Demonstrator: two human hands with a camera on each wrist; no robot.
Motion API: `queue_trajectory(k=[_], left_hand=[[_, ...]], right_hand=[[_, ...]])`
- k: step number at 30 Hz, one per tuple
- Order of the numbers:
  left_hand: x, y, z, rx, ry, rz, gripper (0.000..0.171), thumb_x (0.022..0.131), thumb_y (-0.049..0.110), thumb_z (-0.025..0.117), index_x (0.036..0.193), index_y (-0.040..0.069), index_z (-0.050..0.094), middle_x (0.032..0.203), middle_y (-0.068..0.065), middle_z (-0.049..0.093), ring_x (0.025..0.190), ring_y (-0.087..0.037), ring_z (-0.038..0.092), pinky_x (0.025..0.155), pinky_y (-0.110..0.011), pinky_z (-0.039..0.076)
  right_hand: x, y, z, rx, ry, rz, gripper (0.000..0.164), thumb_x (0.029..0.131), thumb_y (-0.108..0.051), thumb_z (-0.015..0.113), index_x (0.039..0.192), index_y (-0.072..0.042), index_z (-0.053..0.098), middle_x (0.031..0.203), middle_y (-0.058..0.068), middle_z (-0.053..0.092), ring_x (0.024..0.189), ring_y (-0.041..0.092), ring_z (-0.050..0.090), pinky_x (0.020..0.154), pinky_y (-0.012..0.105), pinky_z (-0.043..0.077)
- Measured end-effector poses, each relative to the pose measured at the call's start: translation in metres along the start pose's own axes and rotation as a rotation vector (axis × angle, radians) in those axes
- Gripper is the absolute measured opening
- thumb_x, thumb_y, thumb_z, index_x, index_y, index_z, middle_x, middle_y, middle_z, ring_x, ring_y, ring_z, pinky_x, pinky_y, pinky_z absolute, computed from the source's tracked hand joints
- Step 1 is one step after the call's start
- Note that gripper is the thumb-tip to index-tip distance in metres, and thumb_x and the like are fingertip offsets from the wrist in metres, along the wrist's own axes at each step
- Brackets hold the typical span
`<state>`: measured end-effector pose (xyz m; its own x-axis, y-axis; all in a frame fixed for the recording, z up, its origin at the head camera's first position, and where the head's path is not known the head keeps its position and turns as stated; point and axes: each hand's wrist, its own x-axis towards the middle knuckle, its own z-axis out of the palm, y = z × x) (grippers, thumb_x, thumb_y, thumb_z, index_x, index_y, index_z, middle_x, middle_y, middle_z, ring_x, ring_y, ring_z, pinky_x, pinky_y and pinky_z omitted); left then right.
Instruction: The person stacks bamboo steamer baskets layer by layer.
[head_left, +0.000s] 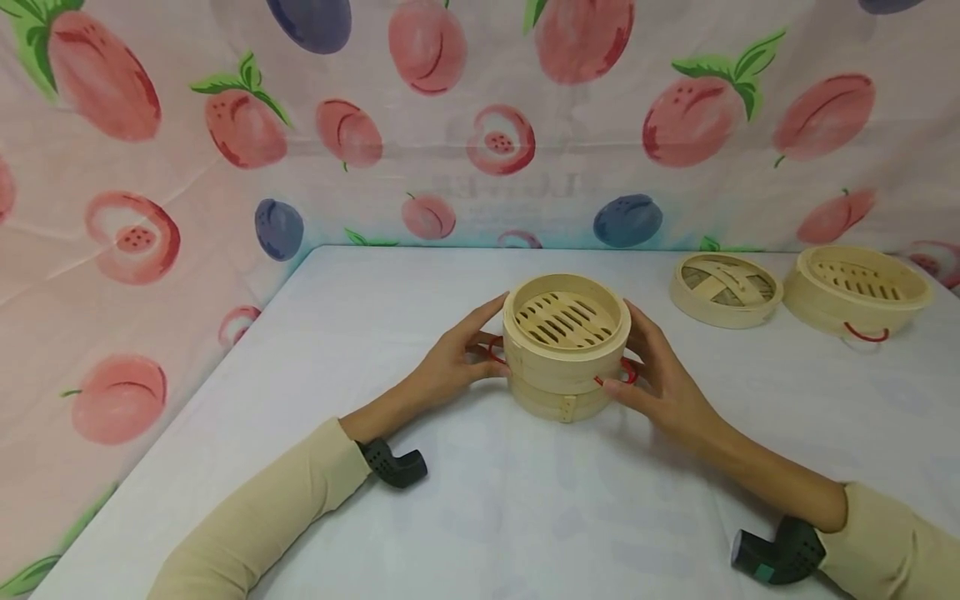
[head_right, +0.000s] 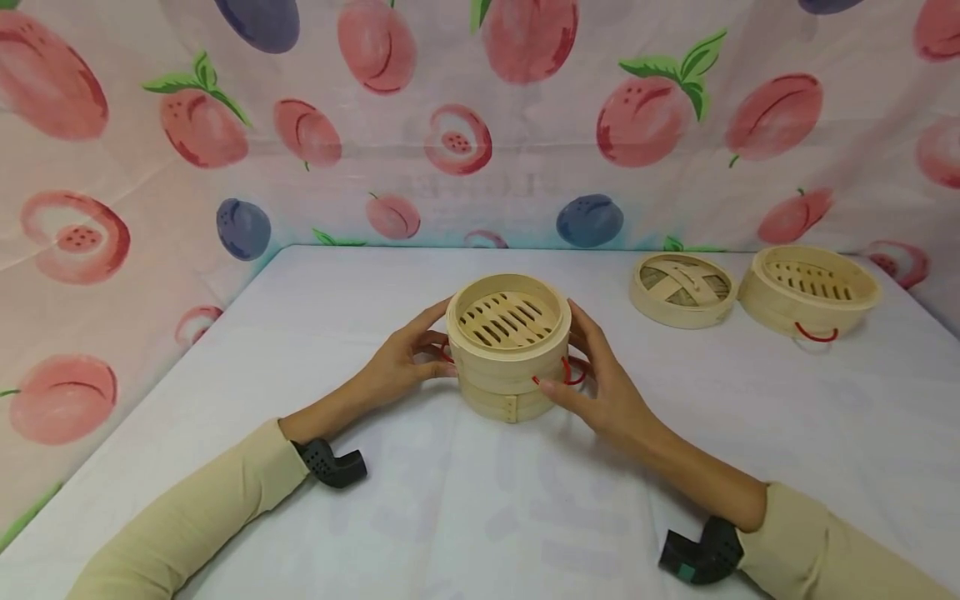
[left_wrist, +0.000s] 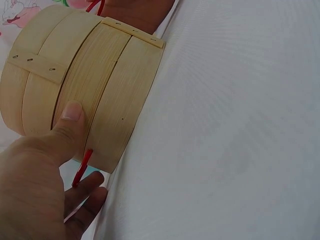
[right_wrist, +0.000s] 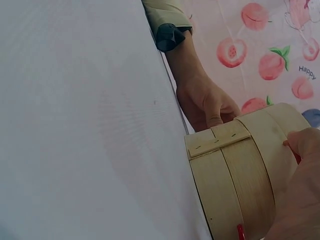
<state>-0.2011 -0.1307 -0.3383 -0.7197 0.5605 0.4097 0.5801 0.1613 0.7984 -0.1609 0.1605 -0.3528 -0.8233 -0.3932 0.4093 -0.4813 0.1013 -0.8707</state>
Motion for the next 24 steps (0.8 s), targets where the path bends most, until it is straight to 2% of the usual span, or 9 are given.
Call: queue_trajectory(k=[11, 17, 19, 21, 24], left_hand=[[0.000, 0.000, 0.001, 0.009, 0.001, -0.004, 0.086, 0.079, -0.009, 0.072, 0.150, 0.001, 0.025, 0.153, -0.016, 0.027, 0.103, -0.036, 0.060, 0.084, -0.050, 0.049], [0.002, -0.027, 0.001, 0.018, 0.001, 0.007, 0.091, 0.079, -0.002, 0.075, 0.153, 0.016, 0.025, 0.155, 0.000, 0.026, 0.104, -0.024, 0.062, 0.083, -0.041, 0.051], [0.002, -0.032, 0.000, 0.016, 0.002, 0.004, 0.092, 0.079, -0.001, 0.076, 0.153, 0.018, 0.024, 0.155, 0.003, 0.025, 0.104, -0.022, 0.062, 0.083, -0.040, 0.051], [0.002, -0.029, 0.001, 0.015, 0.005, 0.002, 0.092, 0.079, -0.002, 0.075, 0.153, 0.016, 0.024, 0.155, 0.002, 0.025, 0.103, -0.024, 0.062, 0.083, -0.041, 0.051], [0.002, -0.017, 0.001, 0.009, 0.004, 0.009, 0.090, 0.079, -0.006, 0.074, 0.152, 0.008, 0.024, 0.155, -0.007, 0.024, 0.103, -0.030, 0.062, 0.082, -0.045, 0.051]], right_hand=[[0.002, 0.000, -0.001, 0.012, 0.001, -0.006, 0.083, 0.088, 0.006, 0.056, 0.154, -0.021, 0.013, 0.154, 0.006, 0.022, 0.135, 0.025, 0.027, 0.102, 0.019, 0.031], [0.002, 0.000, -0.002, 0.049, 0.001, -0.016, 0.080, 0.089, 0.007, 0.054, 0.154, -0.018, 0.014, 0.155, 0.007, 0.021, 0.136, 0.028, 0.025, 0.103, 0.019, 0.030], [0.002, 0.001, -0.002, 0.073, 0.001, -0.025, 0.079, 0.089, 0.008, 0.053, 0.154, -0.017, 0.015, 0.155, 0.008, 0.021, 0.136, 0.030, 0.026, 0.104, 0.019, 0.030], [0.003, 0.001, -0.001, 0.088, 0.001, -0.030, 0.078, 0.089, 0.008, 0.053, 0.154, -0.016, 0.016, 0.154, 0.009, 0.021, 0.135, 0.031, 0.026, 0.104, 0.020, 0.030], [0.003, 0.001, -0.001, 0.102, 0.003, -0.037, 0.077, 0.089, 0.008, 0.052, 0.153, -0.015, 0.018, 0.154, 0.009, 0.023, 0.133, 0.030, 0.028, 0.104, 0.021, 0.030]])
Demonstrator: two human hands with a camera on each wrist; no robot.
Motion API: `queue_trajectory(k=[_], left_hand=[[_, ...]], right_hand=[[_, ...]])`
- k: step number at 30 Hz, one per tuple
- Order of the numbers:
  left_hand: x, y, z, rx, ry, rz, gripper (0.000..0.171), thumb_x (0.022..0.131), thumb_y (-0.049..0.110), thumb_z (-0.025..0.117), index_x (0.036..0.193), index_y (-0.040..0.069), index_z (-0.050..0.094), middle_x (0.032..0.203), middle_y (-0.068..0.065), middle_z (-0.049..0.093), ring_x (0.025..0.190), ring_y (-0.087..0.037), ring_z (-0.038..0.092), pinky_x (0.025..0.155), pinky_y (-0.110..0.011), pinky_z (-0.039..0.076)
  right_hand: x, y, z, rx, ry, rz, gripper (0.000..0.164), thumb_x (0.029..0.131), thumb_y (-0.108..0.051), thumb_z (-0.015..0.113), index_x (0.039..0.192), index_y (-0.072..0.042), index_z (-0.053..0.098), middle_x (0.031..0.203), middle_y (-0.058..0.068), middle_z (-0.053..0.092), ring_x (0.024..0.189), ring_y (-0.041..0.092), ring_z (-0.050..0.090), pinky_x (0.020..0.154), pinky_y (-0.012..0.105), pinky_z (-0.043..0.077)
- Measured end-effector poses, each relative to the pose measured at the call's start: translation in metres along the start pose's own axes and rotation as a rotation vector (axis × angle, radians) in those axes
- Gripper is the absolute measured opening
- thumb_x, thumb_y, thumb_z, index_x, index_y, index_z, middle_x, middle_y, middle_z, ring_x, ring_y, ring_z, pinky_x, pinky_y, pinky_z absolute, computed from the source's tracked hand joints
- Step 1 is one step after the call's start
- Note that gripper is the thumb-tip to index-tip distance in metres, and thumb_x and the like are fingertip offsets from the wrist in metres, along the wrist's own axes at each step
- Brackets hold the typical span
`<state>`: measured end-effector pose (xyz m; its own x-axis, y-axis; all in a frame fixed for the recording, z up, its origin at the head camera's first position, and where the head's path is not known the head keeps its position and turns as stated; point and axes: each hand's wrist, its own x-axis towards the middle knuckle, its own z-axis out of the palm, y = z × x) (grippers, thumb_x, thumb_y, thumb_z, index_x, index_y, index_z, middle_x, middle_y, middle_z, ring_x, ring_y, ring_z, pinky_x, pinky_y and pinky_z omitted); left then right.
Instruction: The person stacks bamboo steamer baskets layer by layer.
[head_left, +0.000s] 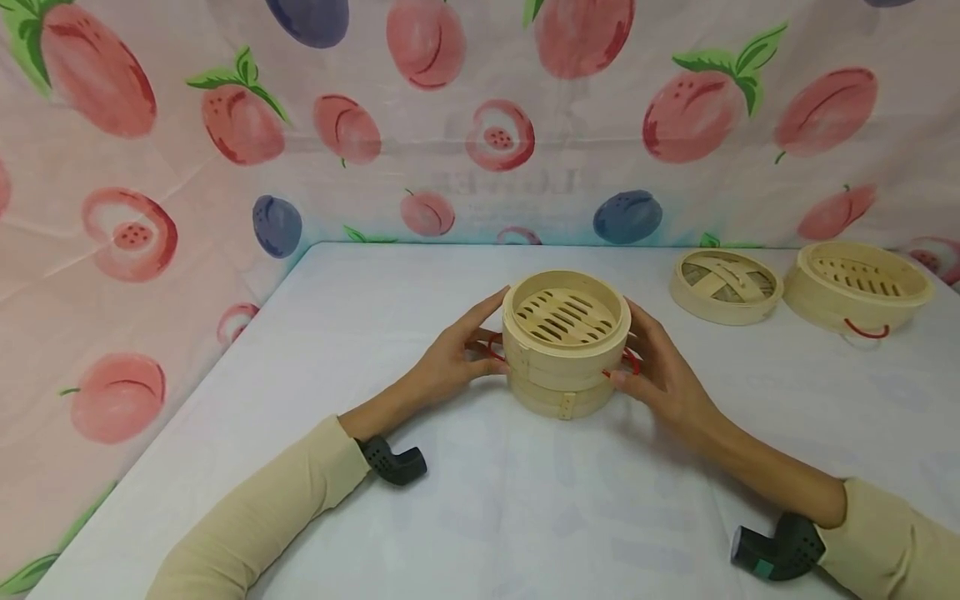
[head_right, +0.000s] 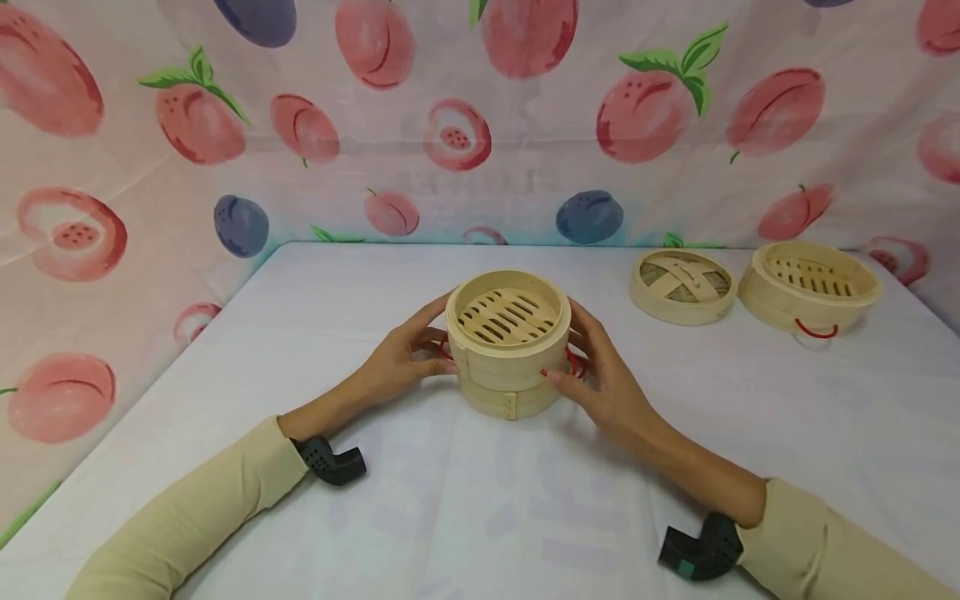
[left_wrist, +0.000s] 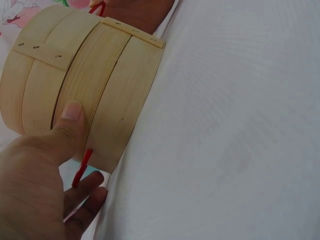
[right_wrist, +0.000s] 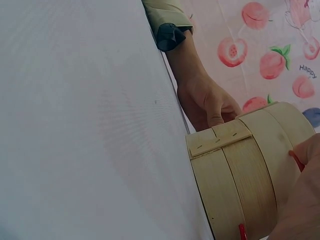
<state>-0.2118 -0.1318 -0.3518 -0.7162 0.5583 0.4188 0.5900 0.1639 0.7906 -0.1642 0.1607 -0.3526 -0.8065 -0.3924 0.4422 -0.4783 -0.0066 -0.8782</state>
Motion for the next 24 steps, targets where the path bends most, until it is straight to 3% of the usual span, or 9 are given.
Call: queue_trajectory(k=[6, 13, 19, 24], left_hand=[[-0.001, 0.019, -0.001, 0.007, -0.005, -0.006, 0.086, 0.079, -0.009, 0.072, 0.149, -0.001, 0.023, 0.153, -0.017, 0.025, 0.102, -0.036, 0.061, 0.082, -0.049, 0.050], [-0.001, 0.022, -0.002, 0.003, 0.006, -0.037, 0.087, 0.079, -0.009, 0.073, 0.150, 0.001, 0.024, 0.150, -0.016, 0.031, 0.102, -0.037, 0.061, 0.083, -0.053, 0.049], [-0.001, 0.022, -0.002, 0.011, 0.004, -0.037, 0.088, 0.078, -0.008, 0.074, 0.150, 0.001, 0.023, 0.151, -0.016, 0.030, 0.103, -0.036, 0.061, 0.084, -0.052, 0.049], [-0.001, 0.022, -0.002, 0.005, 0.003, -0.032, 0.088, 0.078, -0.008, 0.074, 0.150, 0.001, 0.024, 0.151, -0.016, 0.028, 0.103, -0.037, 0.060, 0.084, -0.052, 0.049]], right_hand=[[0.000, 0.000, 0.000, -0.026, 0.009, 0.009, 0.073, 0.090, 0.006, 0.049, 0.153, -0.015, 0.019, 0.153, 0.008, 0.025, 0.134, 0.027, 0.030, 0.105, 0.021, 0.028], [0.000, 0.000, 0.000, 0.003, 0.003, -0.017, 0.068, 0.091, 0.008, 0.044, 0.152, -0.009, 0.019, 0.153, 0.013, 0.023, 0.135, 0.024, 0.029, 0.104, 0.022, 0.030], [0.001, 0.000, 0.000, 0.005, -0.014, -0.067, 0.066, 0.091, 0.009, 0.041, 0.152, -0.007, 0.019, 0.152, 0.015, 0.024, 0.135, 0.022, 0.031, 0.102, 0.023, 0.033], [0.000, 0.001, 0.000, -0.005, -0.019, -0.060, 0.065, 0.092, 0.008, 0.039, 0.152, -0.007, 0.018, 0.153, 0.014, 0.023, 0.135, 0.022, 0.031, 0.101, 0.022, 0.034]])
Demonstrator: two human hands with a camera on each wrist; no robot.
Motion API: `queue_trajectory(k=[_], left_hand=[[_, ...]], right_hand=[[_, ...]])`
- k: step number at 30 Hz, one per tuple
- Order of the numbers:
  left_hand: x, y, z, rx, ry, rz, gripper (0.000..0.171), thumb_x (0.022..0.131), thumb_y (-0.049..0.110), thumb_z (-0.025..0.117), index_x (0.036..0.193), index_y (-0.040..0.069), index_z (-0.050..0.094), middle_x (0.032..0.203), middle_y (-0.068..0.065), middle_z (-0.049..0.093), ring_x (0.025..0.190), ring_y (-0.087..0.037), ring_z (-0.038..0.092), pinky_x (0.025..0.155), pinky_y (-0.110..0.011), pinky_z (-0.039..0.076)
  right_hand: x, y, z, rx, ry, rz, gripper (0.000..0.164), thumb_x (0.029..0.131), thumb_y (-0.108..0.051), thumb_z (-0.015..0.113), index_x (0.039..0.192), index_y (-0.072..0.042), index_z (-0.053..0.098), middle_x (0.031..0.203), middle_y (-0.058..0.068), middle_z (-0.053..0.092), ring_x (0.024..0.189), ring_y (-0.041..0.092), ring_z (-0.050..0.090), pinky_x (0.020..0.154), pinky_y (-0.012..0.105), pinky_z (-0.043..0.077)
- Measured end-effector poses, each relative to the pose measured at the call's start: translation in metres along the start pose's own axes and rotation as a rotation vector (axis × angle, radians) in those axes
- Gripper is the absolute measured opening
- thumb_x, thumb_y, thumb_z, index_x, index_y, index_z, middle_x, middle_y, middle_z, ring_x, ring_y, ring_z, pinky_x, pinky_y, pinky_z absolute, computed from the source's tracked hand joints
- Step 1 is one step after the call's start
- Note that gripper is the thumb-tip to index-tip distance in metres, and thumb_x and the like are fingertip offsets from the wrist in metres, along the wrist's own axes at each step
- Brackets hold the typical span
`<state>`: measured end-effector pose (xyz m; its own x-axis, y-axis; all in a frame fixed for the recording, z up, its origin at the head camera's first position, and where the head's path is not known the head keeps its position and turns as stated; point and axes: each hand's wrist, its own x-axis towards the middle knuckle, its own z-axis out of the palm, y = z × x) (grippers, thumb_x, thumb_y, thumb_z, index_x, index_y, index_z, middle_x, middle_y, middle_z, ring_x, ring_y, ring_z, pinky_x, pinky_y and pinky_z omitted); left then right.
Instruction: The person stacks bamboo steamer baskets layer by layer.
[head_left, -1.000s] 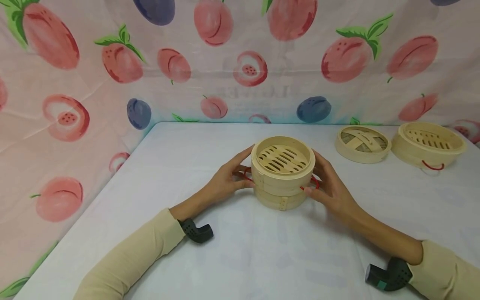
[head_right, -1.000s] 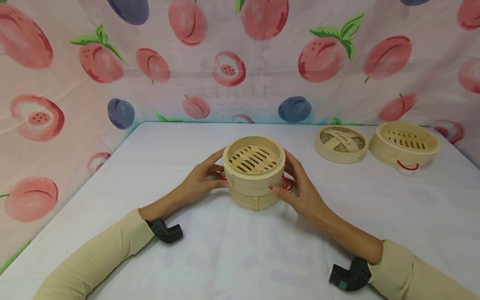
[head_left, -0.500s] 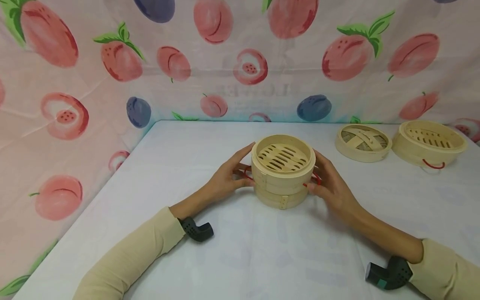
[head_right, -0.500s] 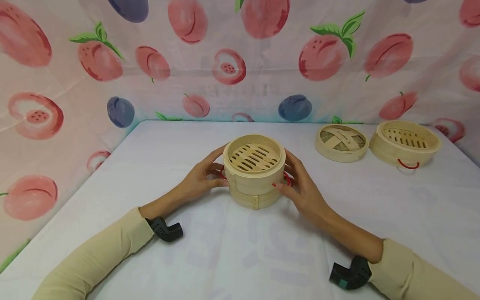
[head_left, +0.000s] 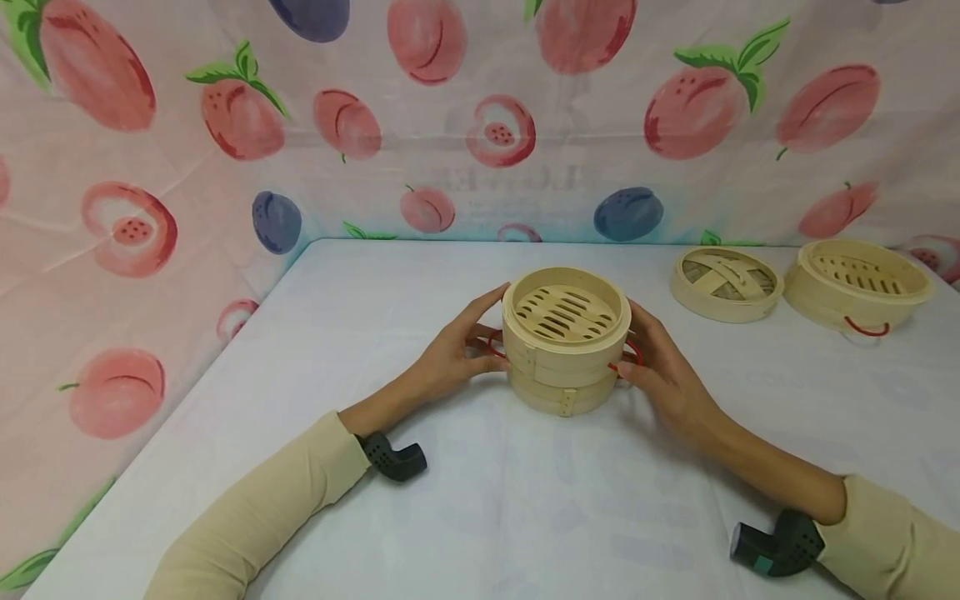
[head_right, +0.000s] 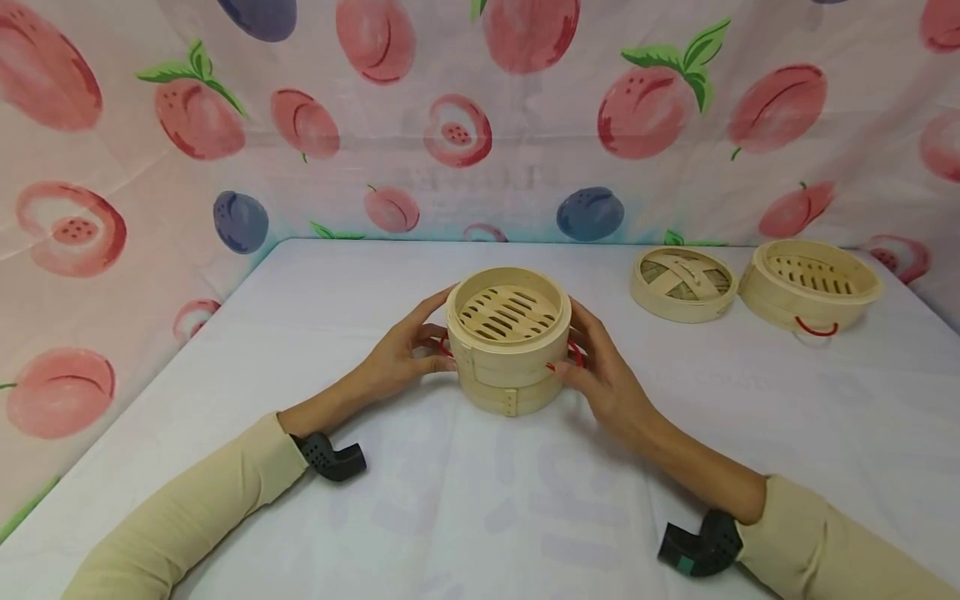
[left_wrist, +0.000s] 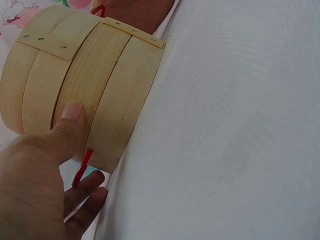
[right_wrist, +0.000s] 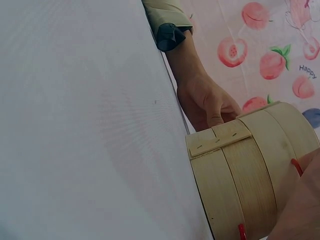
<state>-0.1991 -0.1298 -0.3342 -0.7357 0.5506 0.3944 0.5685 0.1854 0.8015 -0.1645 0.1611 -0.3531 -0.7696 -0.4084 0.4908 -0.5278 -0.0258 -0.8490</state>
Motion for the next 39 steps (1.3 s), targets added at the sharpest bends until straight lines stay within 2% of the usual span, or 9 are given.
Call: queue_trajectory(k=[13, 20, 28, 33, 39], left_hand=[[-0.001, 0.000, 0.000, 0.002, -0.002, 0.001, 0.086, 0.079, -0.008, 0.073, 0.149, 0.000, 0.024, 0.148, -0.018, 0.030, 0.103, -0.037, 0.060, 0.084, -0.053, 0.048], [-0.001, 0.000, 0.001, -0.002, -0.003, -0.001, 0.086, 0.079, -0.007, 0.073, 0.149, 0.001, 0.024, 0.148, -0.017, 0.030, 0.102, -0.036, 0.061, 0.083, -0.052, 0.048], [0.001, -0.031, 0.001, 0.013, 0.006, 0.001, 0.092, 0.078, 0.000, 0.077, 0.152, 0.016, 0.024, 0.151, -0.002, 0.029, 0.103, -0.026, 0.062, 0.083, -0.044, 0.050], [0.002, -0.034, 0.000, 0.014, 0.004, 0.000, 0.093, 0.079, 0.003, 0.077, 0.152, 0.024, 0.025, 0.151, 0.006, 0.028, 0.103, -0.019, 0.062, 0.083, -0.038, 0.051], [0.002, -0.035, 0.000, 0.015, 0.004, 0.019, 0.094, 0.078, 0.002, 0.078, 0.153, 0.022, 0.024, 0.152, 0.006, 0.027, 0.103, -0.020, 0.062, 0.083, -0.039, 0.051]], right_hand=[[-0.001, 0.000, -0.001, -0.055, 0.011, 0.029, 0.060, 0.096, 0.005, 0.036, 0.152, -0.007, 0.019, 0.154, 0.012, 0.022, 0.138, 0.025, 0.026, 0.105, 0.019, 0.028], [0.000, 0.001, -0.001, -0.010, 0.007, 0.020, 0.059, 0.096, 0.005, 0.035, 0.152, -0.006, 0.019, 0.153, 0.013, 0.023, 0.139, 0.027, 0.024, 0.106, 0.021, 0.026], [0.000, 0.001, -0.001, -0.012, 0.014, 0.011, 0.058, 0.096, 0.005, 0.035, 0.151, -0.006, 0.021, 0.152, 0.014, 0.025, 0.138, 0.026, 0.026, 0.107, 0.022, 0.025], [0.000, 0.001, -0.001, -0.012, 0.014, 0.009, 0.058, 0.096, 0.005, 0.035, 0.151, -0.006, 0.021, 0.152, 0.014, 0.026, 0.138, 0.027, 0.026, 0.107, 0.022, 0.025], [0.000, 0.000, -0.001, -0.022, 0.015, 0.017, 0.057, 0.097, 0.004, 0.035, 0.151, -0.007, 0.021, 0.151, 0.014, 0.026, 0.138, 0.029, 0.026, 0.107, 0.021, 0.025]])
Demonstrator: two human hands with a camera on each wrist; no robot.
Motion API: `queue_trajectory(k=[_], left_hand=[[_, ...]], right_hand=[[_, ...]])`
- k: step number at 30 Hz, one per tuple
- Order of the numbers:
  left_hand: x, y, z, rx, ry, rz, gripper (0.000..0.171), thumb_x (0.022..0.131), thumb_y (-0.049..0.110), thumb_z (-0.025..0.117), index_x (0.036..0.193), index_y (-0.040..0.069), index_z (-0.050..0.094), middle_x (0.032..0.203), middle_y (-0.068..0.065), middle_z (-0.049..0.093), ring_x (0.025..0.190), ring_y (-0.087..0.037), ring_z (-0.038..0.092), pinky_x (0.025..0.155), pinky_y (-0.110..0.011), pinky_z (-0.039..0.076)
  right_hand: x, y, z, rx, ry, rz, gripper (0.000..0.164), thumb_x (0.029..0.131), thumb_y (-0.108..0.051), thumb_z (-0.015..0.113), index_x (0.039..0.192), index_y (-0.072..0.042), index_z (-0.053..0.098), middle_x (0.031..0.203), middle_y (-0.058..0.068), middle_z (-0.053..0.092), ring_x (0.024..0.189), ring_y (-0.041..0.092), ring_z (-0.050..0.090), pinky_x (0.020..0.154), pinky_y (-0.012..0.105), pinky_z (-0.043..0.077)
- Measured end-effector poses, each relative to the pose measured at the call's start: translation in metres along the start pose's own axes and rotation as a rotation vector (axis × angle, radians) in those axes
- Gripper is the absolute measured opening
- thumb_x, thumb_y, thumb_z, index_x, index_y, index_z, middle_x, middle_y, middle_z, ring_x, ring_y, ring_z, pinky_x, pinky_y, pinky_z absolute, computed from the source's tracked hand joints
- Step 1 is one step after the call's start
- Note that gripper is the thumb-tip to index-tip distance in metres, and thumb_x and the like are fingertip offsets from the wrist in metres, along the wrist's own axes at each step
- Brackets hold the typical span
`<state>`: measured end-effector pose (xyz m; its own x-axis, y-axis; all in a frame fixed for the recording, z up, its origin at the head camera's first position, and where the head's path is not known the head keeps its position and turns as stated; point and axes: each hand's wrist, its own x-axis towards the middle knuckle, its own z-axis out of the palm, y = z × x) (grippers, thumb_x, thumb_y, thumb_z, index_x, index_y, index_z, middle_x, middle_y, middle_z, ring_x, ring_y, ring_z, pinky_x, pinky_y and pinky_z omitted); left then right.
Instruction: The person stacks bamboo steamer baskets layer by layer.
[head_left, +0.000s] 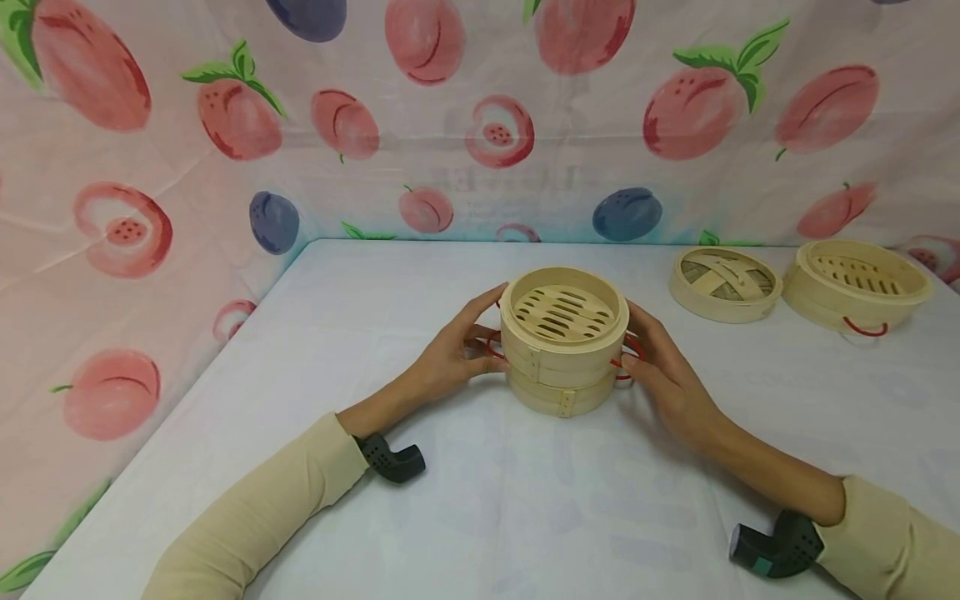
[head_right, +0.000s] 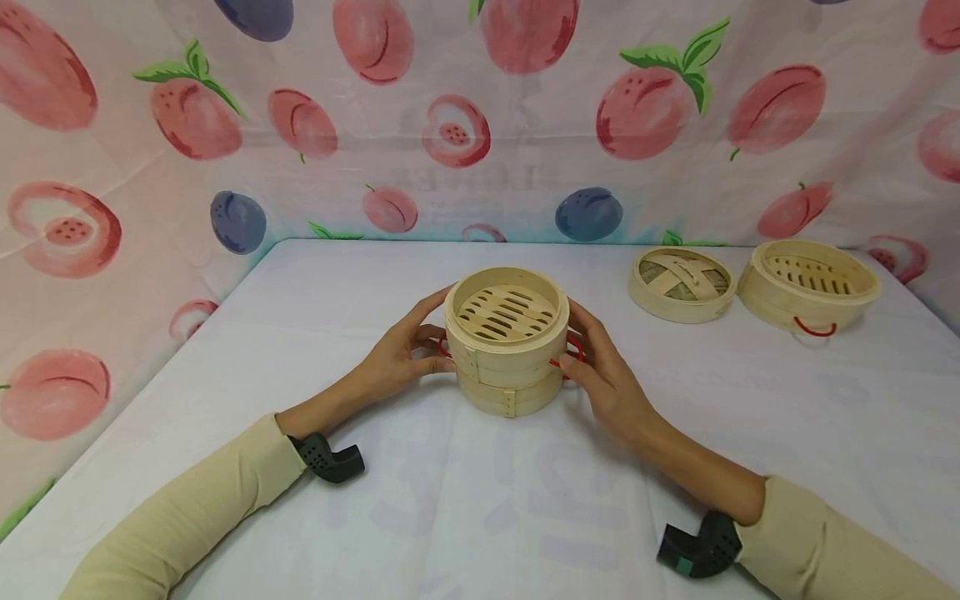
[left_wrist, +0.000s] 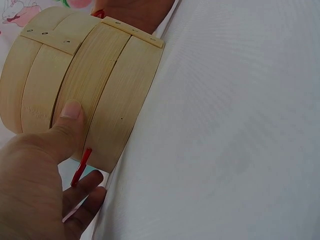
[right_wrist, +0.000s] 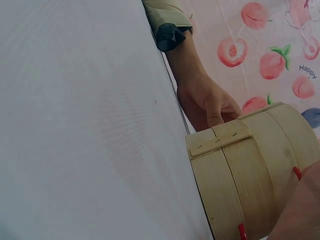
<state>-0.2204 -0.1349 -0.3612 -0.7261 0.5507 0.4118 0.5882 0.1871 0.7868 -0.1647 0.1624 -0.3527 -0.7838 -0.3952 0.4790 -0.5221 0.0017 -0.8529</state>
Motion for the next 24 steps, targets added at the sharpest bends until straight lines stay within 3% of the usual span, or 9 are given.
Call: queue_trajectory(k=[17, 24], left_hand=[[-0.0003, -0.0008, 0.0002, -0.013, 0.004, 0.005, 0.095, 0.078, 0.002, 0.078, 0.153, 0.026, 0.024, 0.151, 0.006, 0.028, 0.102, -0.019, 0.062, 0.083, -0.038, 0.051], [0.0002, 0.0033, 0.0007, -0.019, 0.003, 0.002, 0.095, 0.077, -0.003, 0.076, 0.153, 0.016, 0.023, 0.152, -0.003, 0.027, 0.103, -0.027, 0.062, 0.083, -0.045, 0.050]], right_hand=[[0.0002, 0.0017, -0.0011, 0.000, 0.020, 0.004, 0.053, 0.099, 0.003, 0.032, 0.151, -0.005, 0.024, 0.150, 0.014, 0.028, 0.134, 0.023, 0.031, 0.106, 0.023, 0.026], [0.0004, 0.0013, -0.0011, 0.004, 0.023, 0.005, 0.052, 0.100, 0.002, 0.032, 0.151, -0.006, 0.024, 0.149, 0.015, 0.029, 0.133, 0.023, 0.033, 0.106, 0.023, 0.028]])
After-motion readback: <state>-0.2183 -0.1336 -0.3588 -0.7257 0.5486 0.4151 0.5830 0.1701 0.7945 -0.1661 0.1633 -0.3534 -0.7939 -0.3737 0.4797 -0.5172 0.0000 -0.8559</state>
